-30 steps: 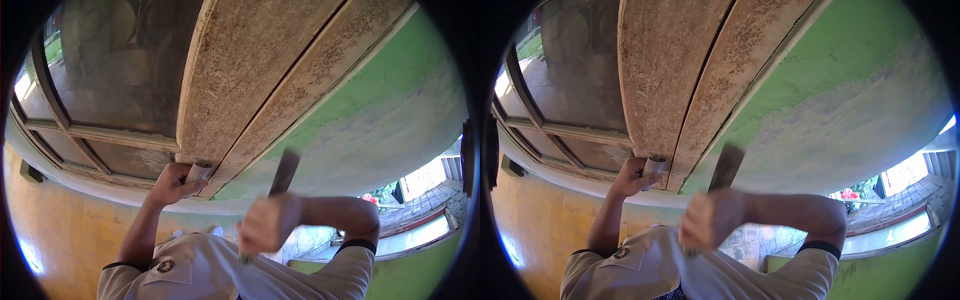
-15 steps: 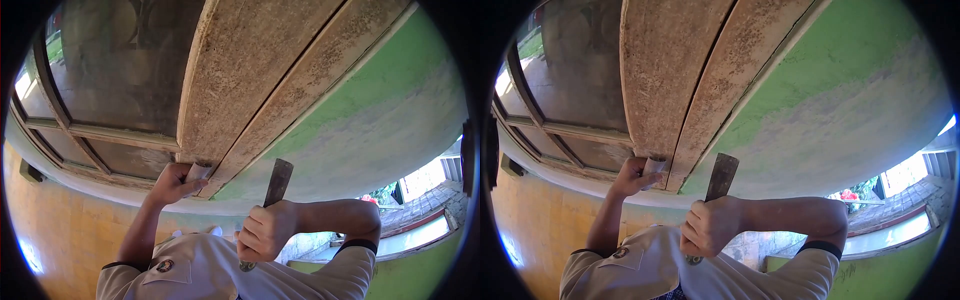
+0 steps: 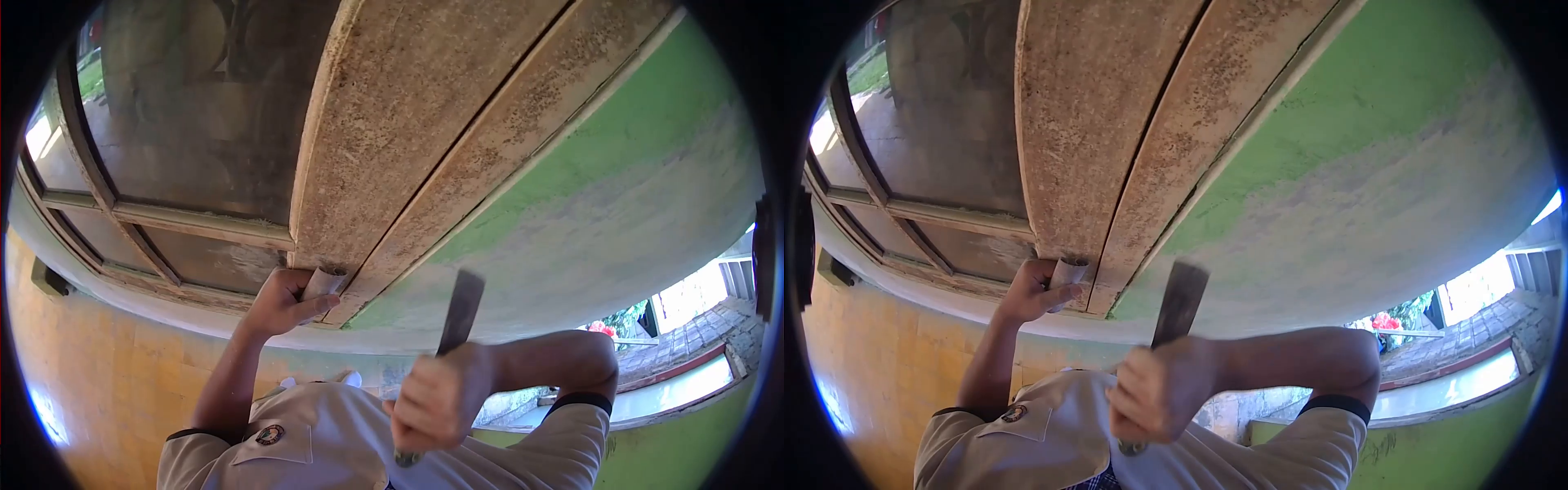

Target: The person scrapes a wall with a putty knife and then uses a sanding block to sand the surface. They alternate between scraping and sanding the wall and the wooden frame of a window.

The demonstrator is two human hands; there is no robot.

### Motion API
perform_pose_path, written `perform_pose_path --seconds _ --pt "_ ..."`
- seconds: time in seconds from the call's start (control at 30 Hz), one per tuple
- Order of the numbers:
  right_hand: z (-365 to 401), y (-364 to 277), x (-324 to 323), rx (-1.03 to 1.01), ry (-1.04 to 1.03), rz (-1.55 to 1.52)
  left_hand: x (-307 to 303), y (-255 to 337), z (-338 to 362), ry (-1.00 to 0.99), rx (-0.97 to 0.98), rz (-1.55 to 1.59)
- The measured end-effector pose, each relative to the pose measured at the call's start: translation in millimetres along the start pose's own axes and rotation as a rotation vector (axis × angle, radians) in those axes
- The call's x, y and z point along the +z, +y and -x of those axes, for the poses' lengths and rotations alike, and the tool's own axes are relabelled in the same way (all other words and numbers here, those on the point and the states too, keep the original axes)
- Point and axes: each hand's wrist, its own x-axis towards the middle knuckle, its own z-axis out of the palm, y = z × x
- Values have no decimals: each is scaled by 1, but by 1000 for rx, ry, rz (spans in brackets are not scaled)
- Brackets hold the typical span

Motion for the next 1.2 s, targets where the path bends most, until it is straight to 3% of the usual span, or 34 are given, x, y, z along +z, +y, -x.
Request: perform_pose_path --seconds 0.07,0.13,0.2,0.27,0.43,0.53,0.73,0.87,0.93,1.13,1.2 --pt "1 4 0 -51 -1 -24 -2 -1 0 -15 -18 -7" --pt "7 32 -9 84 -8 52 -1 -1 0 -13 -11 -16" --pt "2 26 -5 55 61 93 0 -1 -1 -18 -7 -13" --pt "-7 3 -3 -65 82 -61 -1 0 0 -3 -1 -12" --pt "7 26 -1 74 -23 12 0 0 1 -13 -9 -1" --pt "-5 9 -4 -30 45 -30 1 -4 0 0 15 -6" --pt "10 22 8 11 -31 89 0 -3 0 -11 29 -24" --pt "7 5 15 -36 -30 -26 0 -1 0 3 27 -35" --pt "15 27 14 70 -37 95 -1 -2 0 -4 22 -37" --pt "6 4 16 -34 -46 8 2 4 1 -3 10 16" --pt "12 32 8 82 -37 94 0 1 0 -3 16 -9"
